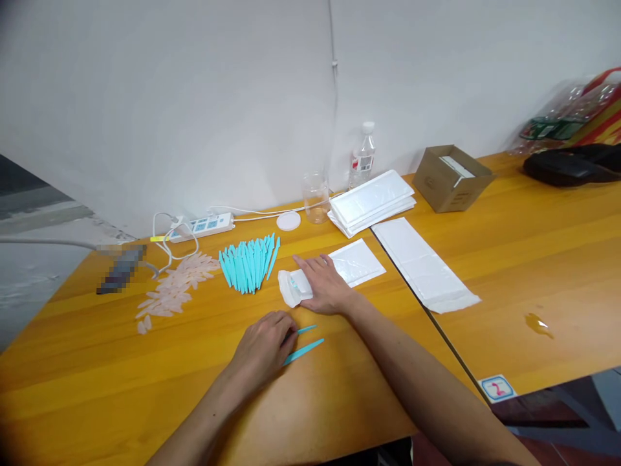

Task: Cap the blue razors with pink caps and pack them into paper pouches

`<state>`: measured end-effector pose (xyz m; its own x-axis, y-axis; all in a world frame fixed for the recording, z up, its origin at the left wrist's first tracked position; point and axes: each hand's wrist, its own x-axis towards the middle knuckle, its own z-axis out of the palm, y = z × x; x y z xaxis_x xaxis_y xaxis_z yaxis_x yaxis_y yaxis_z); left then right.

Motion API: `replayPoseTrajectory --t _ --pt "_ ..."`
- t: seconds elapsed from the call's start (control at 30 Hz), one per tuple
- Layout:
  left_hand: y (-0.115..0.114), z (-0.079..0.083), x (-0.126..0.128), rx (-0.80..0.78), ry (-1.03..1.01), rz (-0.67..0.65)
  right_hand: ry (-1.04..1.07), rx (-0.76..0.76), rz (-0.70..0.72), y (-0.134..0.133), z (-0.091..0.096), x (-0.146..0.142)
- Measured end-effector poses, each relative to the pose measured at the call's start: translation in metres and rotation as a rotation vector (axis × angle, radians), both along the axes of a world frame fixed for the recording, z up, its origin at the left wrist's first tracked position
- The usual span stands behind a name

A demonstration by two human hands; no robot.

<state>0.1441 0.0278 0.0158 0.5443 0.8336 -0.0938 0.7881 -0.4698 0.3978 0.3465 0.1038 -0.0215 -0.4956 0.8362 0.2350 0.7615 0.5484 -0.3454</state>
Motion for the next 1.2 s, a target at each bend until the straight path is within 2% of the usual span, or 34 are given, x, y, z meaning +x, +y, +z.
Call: replayPoseTrajectory --t 0.1,0.2,0.27,0.33,0.5,0.6,0.73,0.77,0.83,0.93,1.0,1.1,1.2 --pt "0.004 0.013 -0.017 0.038 -0.162 0.036 0.010 0.015 0.000 0.000 -0.001 0.000" --pt "0.011 0.027 -0.042 0.091 -0.374 0.174 0.019 0.026 0.005 0.000 -0.002 0.000" --pt "0.014 0.029 -0.055 0.087 -0.424 0.235 0.014 0.029 0.003 0.001 -0.002 -0.001" --pt "0.016 0.024 -0.061 0.058 -0.358 0.276 0.013 0.031 0.003 0.001 -0.002 -0.001" --pt "0.019 0.006 -0.057 0.058 0.138 0.495 0.014 0.022 0.010 0.001 -0.001 -0.002" --pt "0.022 0.006 -0.054 0.025 0.236 0.476 0.015 0.027 0.005 0.001 -0.001 -0.002" --pt "0.022 0.010 -0.061 0.000 0.258 0.440 0.008 0.033 0.001 0.001 -0.001 -0.002" --pt "0.022 0.010 -0.064 -0.005 0.202 0.428 0.007 0.032 0.002 0.001 -0.001 -0.002" --pt "0.023 0.011 -0.069 -0.060 -0.058 0.438 0.009 0.028 0.007 0.001 -0.001 -0.002" --pt "0.029 0.010 -0.067 -0.230 -0.667 0.573 0.012 0.026 0.009 0.000 0.000 -0.002" --pt "0.036 0.008 -0.058 -0.295 -0.990 0.666 0.016 0.028 0.003 0.000 0.000 -0.002" --pt "0.045 -0.001 -0.039 -0.252 -1.176 0.763 0.036 0.033 -0.001 0.000 0.000 -0.002" --pt "0.047 -0.015 -0.022 -0.136 -1.118 0.825 0.058 0.049 -0.007 -0.001 0.000 -0.001"
